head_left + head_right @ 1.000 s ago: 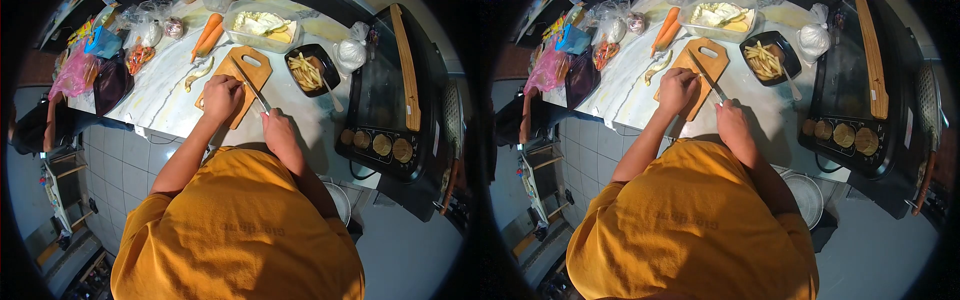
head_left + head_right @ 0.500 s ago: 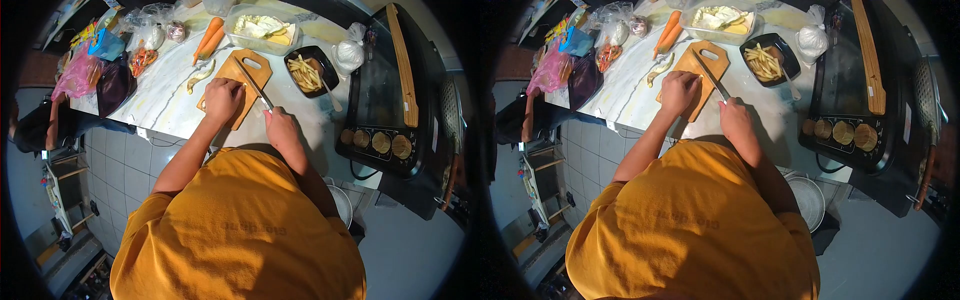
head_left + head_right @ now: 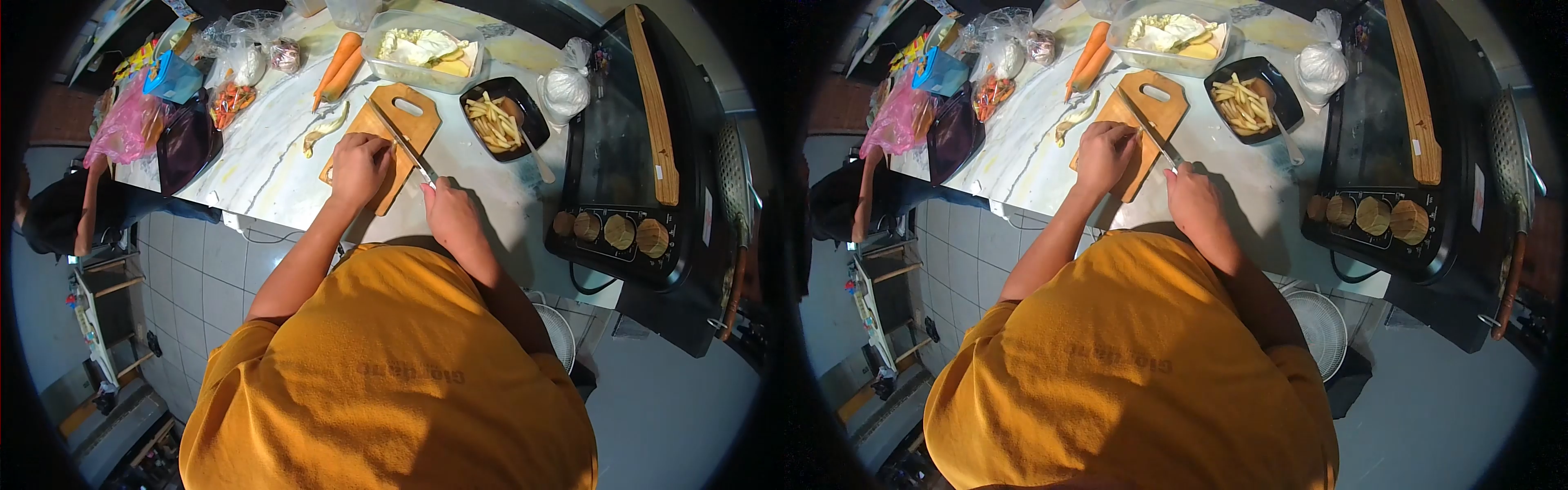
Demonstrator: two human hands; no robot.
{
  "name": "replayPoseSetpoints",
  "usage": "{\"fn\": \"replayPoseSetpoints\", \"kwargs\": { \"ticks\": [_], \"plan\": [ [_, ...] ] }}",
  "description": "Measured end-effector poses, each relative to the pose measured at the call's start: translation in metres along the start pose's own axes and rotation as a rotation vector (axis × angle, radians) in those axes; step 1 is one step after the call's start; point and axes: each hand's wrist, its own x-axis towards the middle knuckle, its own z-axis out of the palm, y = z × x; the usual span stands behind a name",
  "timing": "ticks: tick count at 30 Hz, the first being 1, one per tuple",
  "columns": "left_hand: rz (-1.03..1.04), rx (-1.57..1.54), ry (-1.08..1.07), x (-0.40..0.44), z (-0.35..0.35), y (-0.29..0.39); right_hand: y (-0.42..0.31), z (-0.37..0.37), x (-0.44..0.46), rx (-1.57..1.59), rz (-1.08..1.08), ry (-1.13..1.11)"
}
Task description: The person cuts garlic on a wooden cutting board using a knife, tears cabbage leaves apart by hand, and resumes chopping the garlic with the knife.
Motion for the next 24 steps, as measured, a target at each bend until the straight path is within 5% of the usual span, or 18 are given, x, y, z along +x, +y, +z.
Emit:
{"fn": "replayPoseSetpoints", "kwargs": {
  "ticks": [24],
  "plan": [
    [0.02, 0.006, 0.002, 0.0021, -0.0014, 0.001, -0.0084, 0.0019, 0.0031, -0.055, 0.073, -0.089]
  ]
}}
